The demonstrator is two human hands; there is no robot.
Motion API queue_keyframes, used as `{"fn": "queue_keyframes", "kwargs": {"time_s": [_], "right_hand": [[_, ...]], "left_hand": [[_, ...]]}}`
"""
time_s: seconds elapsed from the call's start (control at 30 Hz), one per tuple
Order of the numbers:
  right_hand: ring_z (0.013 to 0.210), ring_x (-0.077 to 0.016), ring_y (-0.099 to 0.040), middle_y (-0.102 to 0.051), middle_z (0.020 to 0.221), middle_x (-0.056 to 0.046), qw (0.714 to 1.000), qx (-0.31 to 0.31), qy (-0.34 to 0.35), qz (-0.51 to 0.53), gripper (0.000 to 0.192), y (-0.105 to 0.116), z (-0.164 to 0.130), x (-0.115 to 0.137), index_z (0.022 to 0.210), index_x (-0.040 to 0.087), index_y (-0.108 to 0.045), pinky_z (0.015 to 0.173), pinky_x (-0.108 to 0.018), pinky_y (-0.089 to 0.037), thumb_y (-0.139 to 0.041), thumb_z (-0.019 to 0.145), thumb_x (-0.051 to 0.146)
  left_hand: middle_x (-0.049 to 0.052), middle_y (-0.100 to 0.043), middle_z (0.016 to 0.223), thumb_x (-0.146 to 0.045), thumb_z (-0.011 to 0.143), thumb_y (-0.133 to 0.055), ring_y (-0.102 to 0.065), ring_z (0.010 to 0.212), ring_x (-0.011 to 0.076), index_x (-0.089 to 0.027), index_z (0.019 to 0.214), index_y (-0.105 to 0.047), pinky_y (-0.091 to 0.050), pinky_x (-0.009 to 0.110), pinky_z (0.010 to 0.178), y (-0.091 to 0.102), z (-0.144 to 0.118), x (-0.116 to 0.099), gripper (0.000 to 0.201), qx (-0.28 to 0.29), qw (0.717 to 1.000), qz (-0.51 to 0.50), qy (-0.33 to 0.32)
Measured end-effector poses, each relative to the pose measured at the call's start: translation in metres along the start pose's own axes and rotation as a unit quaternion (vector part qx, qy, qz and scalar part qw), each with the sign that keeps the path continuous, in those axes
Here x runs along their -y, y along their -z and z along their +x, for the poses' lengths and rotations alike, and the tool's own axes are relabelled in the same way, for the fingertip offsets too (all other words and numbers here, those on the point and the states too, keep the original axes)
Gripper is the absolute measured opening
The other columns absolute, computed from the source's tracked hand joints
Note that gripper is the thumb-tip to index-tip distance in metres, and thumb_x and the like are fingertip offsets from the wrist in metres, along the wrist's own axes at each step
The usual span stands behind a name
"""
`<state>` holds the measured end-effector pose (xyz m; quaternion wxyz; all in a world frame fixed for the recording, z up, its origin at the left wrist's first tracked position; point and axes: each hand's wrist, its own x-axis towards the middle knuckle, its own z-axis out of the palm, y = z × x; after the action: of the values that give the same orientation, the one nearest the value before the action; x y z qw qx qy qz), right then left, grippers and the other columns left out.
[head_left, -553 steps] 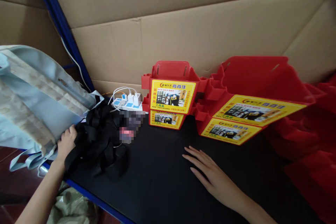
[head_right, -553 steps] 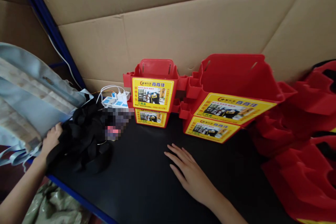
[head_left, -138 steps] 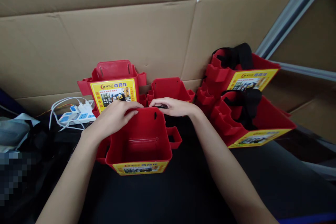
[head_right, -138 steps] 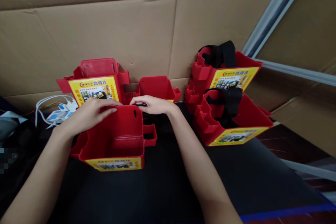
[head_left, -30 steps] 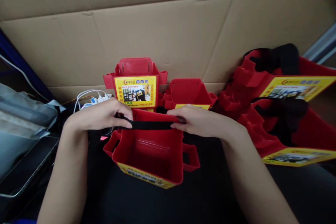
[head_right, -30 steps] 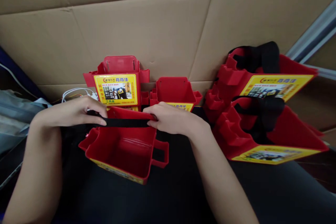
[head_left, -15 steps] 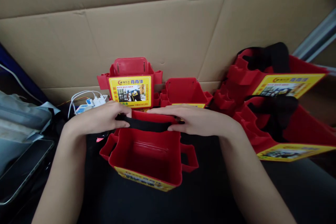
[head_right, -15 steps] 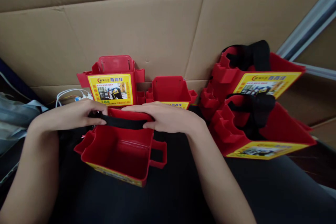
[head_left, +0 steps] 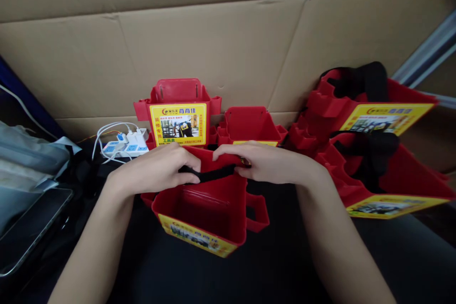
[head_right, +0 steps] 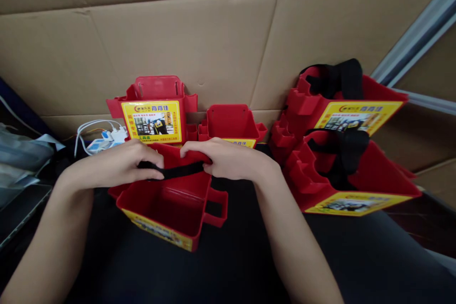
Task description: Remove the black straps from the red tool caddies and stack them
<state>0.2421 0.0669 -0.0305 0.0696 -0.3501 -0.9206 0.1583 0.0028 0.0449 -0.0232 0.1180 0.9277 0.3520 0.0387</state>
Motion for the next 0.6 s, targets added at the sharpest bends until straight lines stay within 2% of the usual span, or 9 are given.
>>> {"fn": "queue_keyframes", "kwargs": {"time_s": [0.1, 0.23, 0.33, 0.43, 0.53, 0.6], "right_hand": [[0.085, -0.0163, -0.055, -0.061, 0.103, 0.002, 0.999, -0.012, -0.027, -0.017, 0.046, 0.003, -0.003, -0.003, 0.113, 0.03, -0.052, 0.074, -0.026, -0.038, -0.048, 0.071, 0.01], [0.083, -0.0156, -0.055, -0.062, 0.098, 0.003, 0.999, -0.007, -0.029, -0.029, 0.044, 0.007, -0.007, -0.001, 0.109, 0.029, -0.053, 0.071, -0.025, -0.038, -0.047, 0.07, 0.009], [0.081, -0.015, -0.055, -0.063, 0.093, 0.004, 0.999, -0.007, -0.008, -0.037, 0.043, 0.007, -0.007, 0.002, 0.107, 0.03, -0.054, 0.068, -0.024, -0.038, -0.047, 0.07, 0.009], [0.084, -0.0152, -0.056, -0.062, 0.098, 0.005, 0.999, -0.009, 0.004, -0.033, 0.043, 0.005, -0.006, 0.0, 0.108, 0.032, -0.053, 0.07, -0.024, -0.04, -0.048, 0.071, 0.011], [0.09, -0.0161, -0.057, -0.061, 0.106, 0.006, 1.0, -0.005, -0.004, -0.014, 0.044, 0.007, -0.01, -0.007, 0.111, 0.034, -0.053, 0.074, -0.026, -0.042, -0.047, 0.073, 0.012], [0.096, -0.016, -0.057, -0.059, 0.113, 0.007, 1.0, -0.001, -0.013, 0.001, 0.047, 0.009, -0.013, -0.013, 0.116, 0.035, -0.051, 0.077, -0.025, -0.043, -0.047, 0.075, 0.013]], "left_hand": [[-0.002, -0.064, 0.069, -0.033, 0.083, -0.051, -0.054, 0.059, 0.009, -0.018, 0.075, -0.063, -0.038, 0.018, 0.058, 0.01, -0.022, 0.01, 0.021, 0.012, 1.0, -0.025, -0.001], [-0.003, -0.067, 0.08, -0.037, 0.079, -0.056, -0.057, 0.068, 0.0099, -0.02, 0.086, -0.067, -0.042, 0.017, 0.064, 0.021, -0.057, 0.033, 0.021, -0.058, 0.995, -0.033, 0.069], [-0.005, -0.067, 0.079, -0.036, 0.079, -0.056, -0.055, 0.067, 0.0081, -0.021, 0.087, -0.068, -0.041, 0.015, 0.063, 0.025, -0.068, 0.049, 0.02, -0.074, 0.989, -0.053, 0.116], [-0.005, -0.065, 0.073, -0.037, 0.078, -0.057, -0.051, 0.063, 0.0069, -0.018, 0.08, -0.068, -0.039, 0.015, 0.061, 0.024, -0.074, 0.065, 0.022, -0.085, 0.983, -0.055, 0.153], [-0.004, -0.064, 0.069, -0.04, 0.075, -0.058, -0.048, 0.06, 0.0068, -0.017, 0.082, -0.068, -0.039, 0.015, 0.059, 0.024, -0.089, 0.079, 0.027, -0.108, 0.966, -0.052, 0.229], [-0.004, -0.063, 0.066, -0.043, 0.071, -0.061, -0.047, 0.056, 0.0063, -0.017, 0.089, -0.067, -0.038, 0.015, 0.055, 0.026, -0.104, 0.084, 0.032, -0.151, 0.943, -0.06, 0.29]]}}
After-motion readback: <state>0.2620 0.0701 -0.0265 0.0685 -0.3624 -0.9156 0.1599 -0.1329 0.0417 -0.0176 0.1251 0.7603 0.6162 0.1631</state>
